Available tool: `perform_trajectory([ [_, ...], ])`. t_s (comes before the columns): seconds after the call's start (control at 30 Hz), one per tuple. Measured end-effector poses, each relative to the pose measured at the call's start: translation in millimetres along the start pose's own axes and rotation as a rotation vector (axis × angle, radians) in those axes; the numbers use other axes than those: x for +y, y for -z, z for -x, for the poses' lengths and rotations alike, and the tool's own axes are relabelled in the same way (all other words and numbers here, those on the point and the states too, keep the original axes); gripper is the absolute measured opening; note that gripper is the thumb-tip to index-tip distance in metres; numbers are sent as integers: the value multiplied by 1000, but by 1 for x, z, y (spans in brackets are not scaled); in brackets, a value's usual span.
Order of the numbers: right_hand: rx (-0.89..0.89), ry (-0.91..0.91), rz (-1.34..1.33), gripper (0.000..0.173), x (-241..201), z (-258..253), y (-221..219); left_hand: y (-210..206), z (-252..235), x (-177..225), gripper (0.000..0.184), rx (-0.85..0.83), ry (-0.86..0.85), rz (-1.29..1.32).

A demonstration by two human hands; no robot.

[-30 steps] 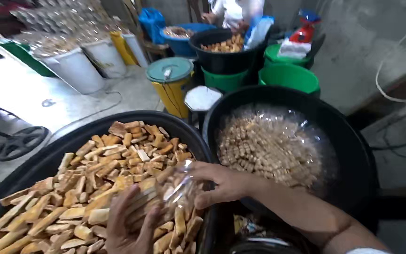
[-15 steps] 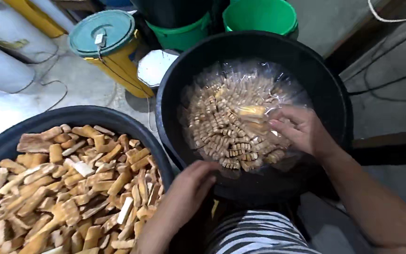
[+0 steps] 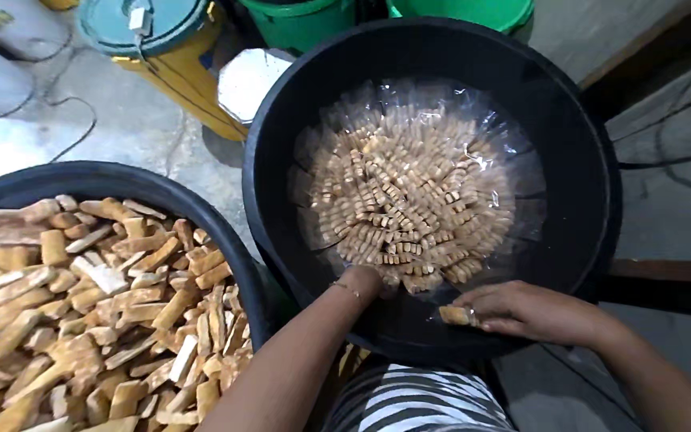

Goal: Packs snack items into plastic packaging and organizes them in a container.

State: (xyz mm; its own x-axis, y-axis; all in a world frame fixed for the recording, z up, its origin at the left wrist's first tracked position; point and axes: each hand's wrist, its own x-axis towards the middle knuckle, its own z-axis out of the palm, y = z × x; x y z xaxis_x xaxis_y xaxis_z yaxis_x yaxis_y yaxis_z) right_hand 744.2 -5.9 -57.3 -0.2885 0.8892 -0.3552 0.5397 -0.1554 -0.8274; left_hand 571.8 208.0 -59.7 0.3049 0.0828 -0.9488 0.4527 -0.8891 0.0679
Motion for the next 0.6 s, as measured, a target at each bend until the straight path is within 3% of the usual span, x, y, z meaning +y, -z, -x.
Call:
perform_trajectory([
  [0.07,-19,55,-20,19,-3,-6,-6,7,-12,-11,35,42,-24,76],
  [0.13,-17,142,-42,17,-6,-14,-13,6,-25,-17,55,64,-66,111],
  [0.2,-40,198,-52,17,-10,-23,-16,-3,-27,-8,61,22,-78,130],
  [0.23,-69,198,-46,18,-12,-26,-14,-8,-24,-1,61,-7,-93,143],
  [0.33,-148,148,13,23,-15,-27,3,-17,-10,8,36,-36,-106,164],
  [0.5,172,178,86,32,-6,-17,36,7,53,-16,28,-25,84,-22],
  [0.6,396,209,56,39,-11,-30,47,12,36,-37,34,-28,193,-92],
])
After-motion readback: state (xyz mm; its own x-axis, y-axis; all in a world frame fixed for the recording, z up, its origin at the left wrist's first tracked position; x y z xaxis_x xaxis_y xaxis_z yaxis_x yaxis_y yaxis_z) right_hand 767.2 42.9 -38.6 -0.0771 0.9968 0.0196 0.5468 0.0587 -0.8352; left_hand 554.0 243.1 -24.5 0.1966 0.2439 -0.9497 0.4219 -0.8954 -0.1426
